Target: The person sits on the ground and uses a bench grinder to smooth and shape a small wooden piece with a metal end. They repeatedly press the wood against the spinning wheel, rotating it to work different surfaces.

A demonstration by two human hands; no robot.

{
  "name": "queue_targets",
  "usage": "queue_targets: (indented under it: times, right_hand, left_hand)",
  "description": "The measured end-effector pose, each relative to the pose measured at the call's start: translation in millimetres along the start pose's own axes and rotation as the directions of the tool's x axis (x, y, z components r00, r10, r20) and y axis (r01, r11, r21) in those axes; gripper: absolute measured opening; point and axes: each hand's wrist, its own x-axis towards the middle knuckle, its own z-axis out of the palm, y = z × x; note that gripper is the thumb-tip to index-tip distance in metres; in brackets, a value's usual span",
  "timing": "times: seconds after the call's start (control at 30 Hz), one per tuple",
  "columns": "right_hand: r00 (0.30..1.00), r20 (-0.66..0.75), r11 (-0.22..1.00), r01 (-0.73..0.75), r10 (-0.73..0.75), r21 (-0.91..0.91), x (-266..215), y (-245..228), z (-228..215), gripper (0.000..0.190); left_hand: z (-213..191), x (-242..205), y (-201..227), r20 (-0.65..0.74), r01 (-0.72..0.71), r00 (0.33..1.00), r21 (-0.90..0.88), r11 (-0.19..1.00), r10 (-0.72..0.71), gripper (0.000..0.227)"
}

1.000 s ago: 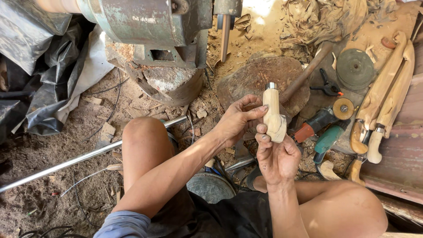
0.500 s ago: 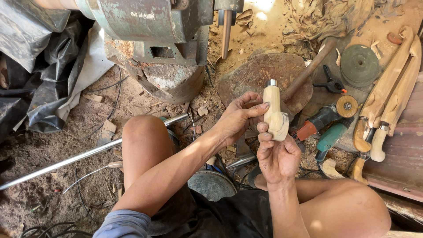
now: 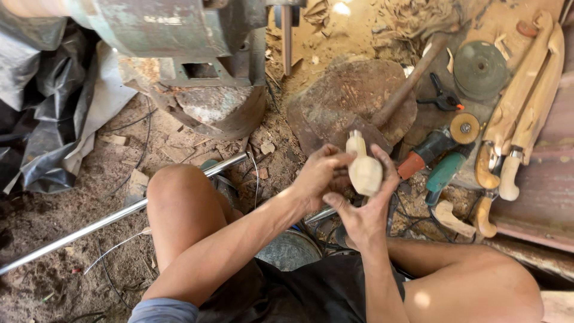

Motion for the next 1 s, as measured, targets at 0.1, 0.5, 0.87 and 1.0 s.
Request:
queue_targets:
  times: [0.1,0.5,0.87,1.0]
  right_hand:
    - [0.932,-0.131,0.941,-0.328,0.337,0.088,16.8,29.7,-9.1,0.041]
    - [0.753,-0.498,0.887,-0.251,0.431,0.387,72.8,201.9,-12.1,0.023]
    - [0.607,-0.614,0.859,-0.281,0.504,0.428,111.4,185.0,-30.3,0.039]
    - [0.712,-0.609,0.931,-0.189,0.349,0.312,101.5,172.4,-50.9,0.031]
  left_hand:
    - [4.9,-7.4,-20.1,0.239,0.004,0.971,-0.121,0.993,0.025,0.021]
    - [-40.7,-12.6,3.4,-0.042,-0.034,0.998,0.233,0.972,0.045,0.018]
    - [-47.6,-16.0,12.1,-0.07,-0.033,0.996,0.293,0.956,0.056,0.021]
    - [-49.6,-25.2,7.1,-0.009,-0.104,0.994,0.243,0.965,0.109,0.023]
